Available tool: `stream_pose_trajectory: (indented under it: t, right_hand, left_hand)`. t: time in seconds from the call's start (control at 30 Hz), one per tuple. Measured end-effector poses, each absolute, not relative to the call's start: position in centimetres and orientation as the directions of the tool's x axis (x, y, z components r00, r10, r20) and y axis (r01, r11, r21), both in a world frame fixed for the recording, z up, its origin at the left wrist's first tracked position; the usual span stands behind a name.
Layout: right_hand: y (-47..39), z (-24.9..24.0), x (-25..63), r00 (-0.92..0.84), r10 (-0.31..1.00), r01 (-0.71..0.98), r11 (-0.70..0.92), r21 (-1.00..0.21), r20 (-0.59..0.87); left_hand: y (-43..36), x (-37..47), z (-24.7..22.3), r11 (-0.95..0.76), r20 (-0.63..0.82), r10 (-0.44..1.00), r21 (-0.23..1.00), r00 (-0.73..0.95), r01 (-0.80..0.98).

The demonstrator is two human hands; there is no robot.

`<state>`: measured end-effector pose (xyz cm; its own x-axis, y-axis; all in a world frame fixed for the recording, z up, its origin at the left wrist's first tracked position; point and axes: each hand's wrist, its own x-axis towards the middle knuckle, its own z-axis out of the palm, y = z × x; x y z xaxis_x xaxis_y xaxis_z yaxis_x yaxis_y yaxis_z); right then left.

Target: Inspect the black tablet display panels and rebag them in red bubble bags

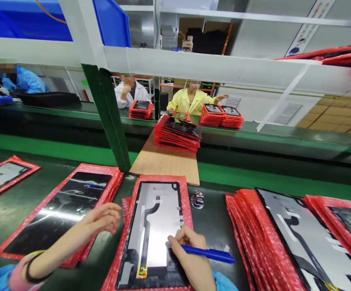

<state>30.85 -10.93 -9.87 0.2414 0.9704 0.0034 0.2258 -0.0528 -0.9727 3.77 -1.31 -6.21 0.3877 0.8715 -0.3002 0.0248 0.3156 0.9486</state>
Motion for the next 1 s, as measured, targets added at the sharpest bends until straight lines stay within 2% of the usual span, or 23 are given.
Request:
stream_pose_trajectory:
  t: [0.1,0.2,0.4,0.53,0.63,0.7,0.77,0.87,1.0]
  right_hand:
    - [-10.5,-10.4,31.1,0.251,0.967,0.066,-0.057,-0.996,-0.038]
    - [-10.3,-10.6,31.4,0.238,0.97,-0.007,-0.043,-0.999,-0.044]
    - [-10.4,-10.4,31.5,0.258,0.966,-0.107,0.009,-0.994,-0.018]
    - [-10.7,-10.2,31.4,0.232,0.973,-0.214,0.053,-0.975,0.002]
    - [-10.5,-9.7,32.6,0.329,0.944,-0.332,0.098,-0.938,-0.018]
    - [-10.0,-9.0,33.8,0.463,0.886,-0.3,0.133,-0.944,-0.023]
    - [-9.4,-8.1,34.9,0.522,0.853,-0.208,0.122,-0.97,-0.005]
    - [-8.6,-6.6,35.5,0.447,0.894,-0.131,0.046,-0.99,-0.017]
    - [-7.5,-5.0,35.2,0.401,0.915,-0.093,0.075,-0.993,0.031]
  left_hand:
    - [-1.9,5.6,-6.3,0.496,-0.406,0.793,0.863,0.455,-0.093]
    - [-1.8,6.0,-6.1,0.558,-0.457,0.762,0.823,0.459,-0.107]
    - [-0.1,7.8,-5.3,0.478,-0.429,0.782,0.878,0.452,0.007]
    - [0.4,10.9,-4.4,0.48,-0.369,0.762,0.873,0.531,-0.082]
    - [0.6,12.5,-4.2,0.44,-0.313,0.817,0.881,0.484,-0.173]
    - [0.8,12.9,-3.9,0.361,-0.243,0.871,0.906,0.427,-0.22]
    - [1.0,13.1,-3.2,0.257,-0.151,0.916,0.932,0.371,-0.255]
    - [1.3,13.4,-1.6,0.119,-0.029,0.939,0.962,0.342,-0.245]
    - [1.7,14.3,0.3,0.004,0.099,0.928,0.962,0.359,-0.274]
